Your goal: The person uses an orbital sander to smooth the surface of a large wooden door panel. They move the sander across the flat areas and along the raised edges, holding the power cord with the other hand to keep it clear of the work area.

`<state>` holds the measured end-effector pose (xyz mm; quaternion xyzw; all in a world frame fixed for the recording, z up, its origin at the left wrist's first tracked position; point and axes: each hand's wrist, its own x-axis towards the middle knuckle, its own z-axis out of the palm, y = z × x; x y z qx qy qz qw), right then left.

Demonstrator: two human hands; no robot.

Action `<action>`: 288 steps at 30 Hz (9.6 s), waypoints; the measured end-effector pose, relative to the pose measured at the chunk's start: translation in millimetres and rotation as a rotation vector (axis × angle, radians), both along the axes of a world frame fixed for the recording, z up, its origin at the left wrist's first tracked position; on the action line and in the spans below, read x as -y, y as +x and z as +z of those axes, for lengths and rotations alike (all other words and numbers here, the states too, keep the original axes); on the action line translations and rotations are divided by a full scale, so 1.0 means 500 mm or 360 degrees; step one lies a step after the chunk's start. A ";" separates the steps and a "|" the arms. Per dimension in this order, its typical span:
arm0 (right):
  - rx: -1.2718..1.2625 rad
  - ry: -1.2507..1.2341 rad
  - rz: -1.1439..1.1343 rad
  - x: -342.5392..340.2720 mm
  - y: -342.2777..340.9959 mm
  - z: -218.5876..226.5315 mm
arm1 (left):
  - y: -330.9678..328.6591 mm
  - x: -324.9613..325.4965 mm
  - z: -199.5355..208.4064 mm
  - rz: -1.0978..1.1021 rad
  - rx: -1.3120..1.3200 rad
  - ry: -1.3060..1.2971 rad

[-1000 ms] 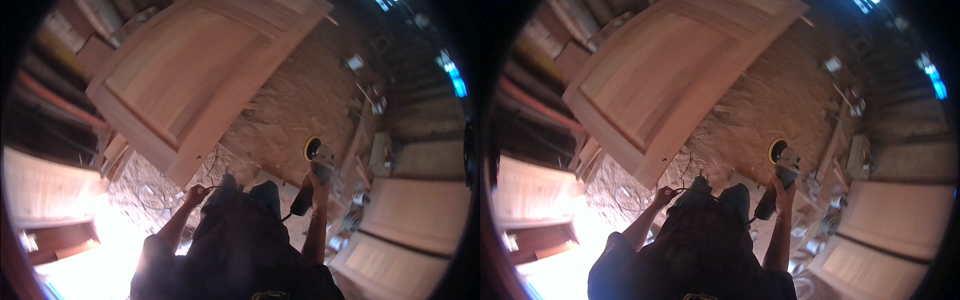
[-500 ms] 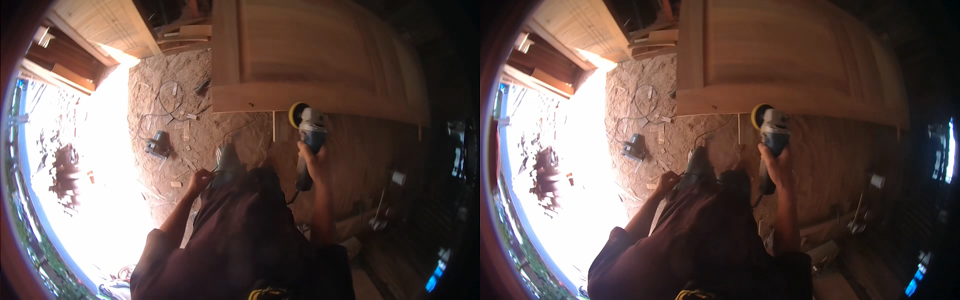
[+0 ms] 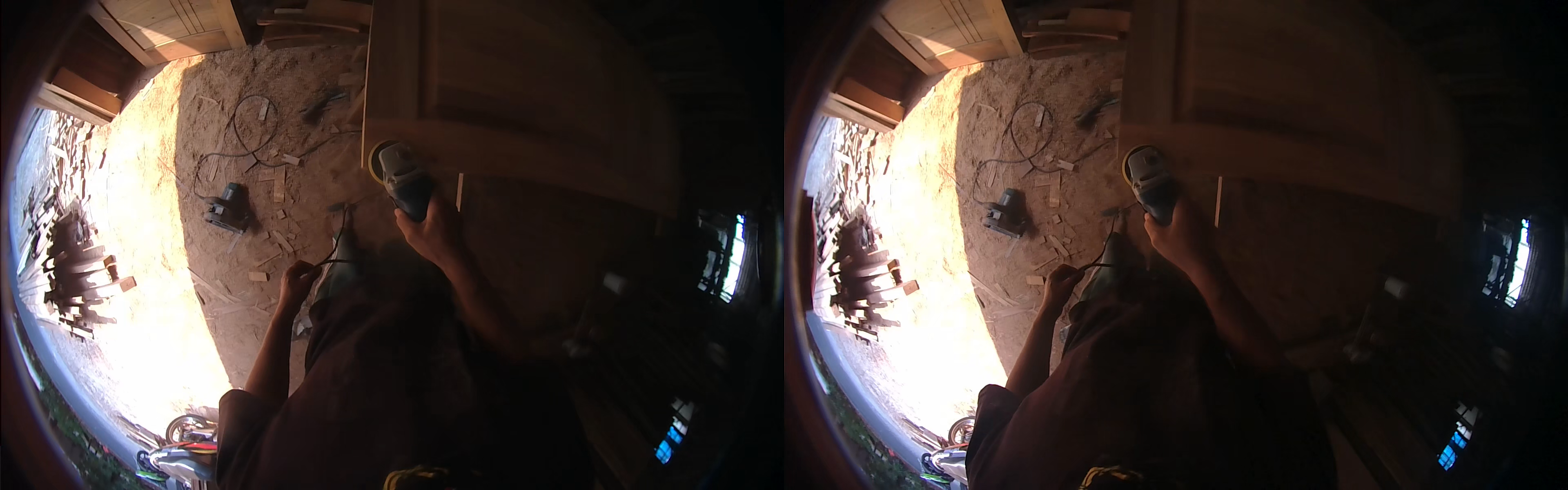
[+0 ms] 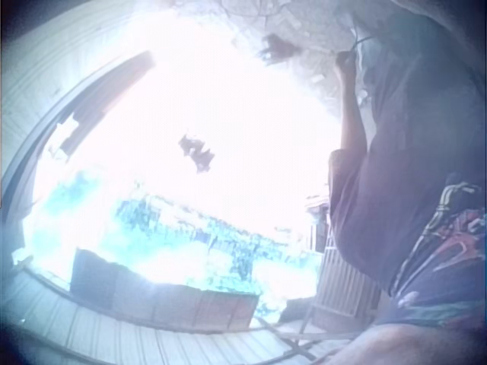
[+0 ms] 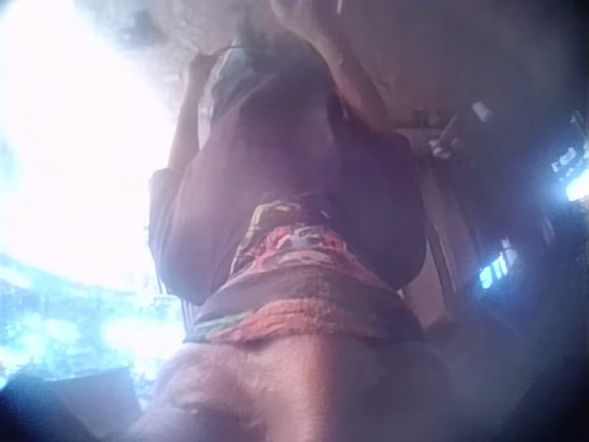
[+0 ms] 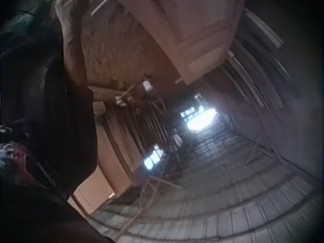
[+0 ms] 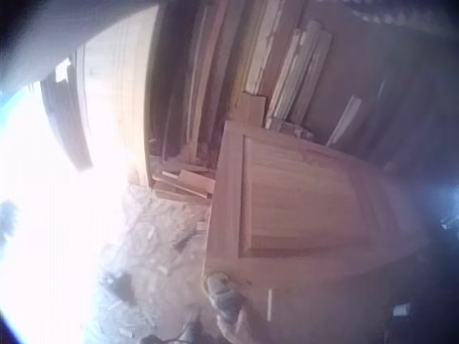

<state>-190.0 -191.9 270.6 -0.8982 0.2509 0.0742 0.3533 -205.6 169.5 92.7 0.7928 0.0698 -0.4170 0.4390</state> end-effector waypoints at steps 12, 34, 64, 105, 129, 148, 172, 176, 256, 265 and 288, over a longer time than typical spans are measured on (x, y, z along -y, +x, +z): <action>0.0161 0.0166 -0.0400 0.112 -0.133 -0.052 | 0.097 0.093 -0.002 -0.0264 0.0148 -0.0226; 0.0337 0.0181 -0.0434 0.210 -0.123 -0.056 | 0.073 0.167 0.013 -0.0360 0.0181 -0.0243; -0.0074 0.0399 -0.1317 0.543 -0.310 -0.009 | 0.061 0.307 0.009 -0.0395 0.0074 -0.0306; 0.0026 0.0069 -0.0995 0.856 -0.460 -0.155 | -0.015 0.523 0.042 -0.0522 -0.0163 -0.0112; 0.0069 0.0486 0.0223 0.108 -0.003 0.023 | -0.129 0.179 0.074 0.0099 0.0263 0.0127; 0.0078 0.0199 -0.0212 0.196 -0.105 -0.024 | -0.057 0.199 0.044 -0.0021 0.0213 -0.0112; 0.0133 0.0098 -0.0958 0.609 -0.391 -0.036 | -0.067 0.500 0.042 -0.0450 0.0115 -0.0317; -0.0167 0.0262 -0.1057 0.682 -0.393 0.038 | -0.085 0.563 0.051 -0.0506 0.0113 -0.0271; 0.0027 0.0482 -0.0830 0.795 -0.354 0.101 | -0.204 0.648 0.061 -0.0394 0.0314 -0.0008; 0.0160 0.0243 0.0378 0.297 0.026 -0.002 | -0.206 0.416 0.064 0.0118 0.0291 0.0135; 0.0028 0.0070 -0.0429 0.687 -0.247 0.016 | -0.158 0.626 0.025 -0.0357 0.0078 -0.0155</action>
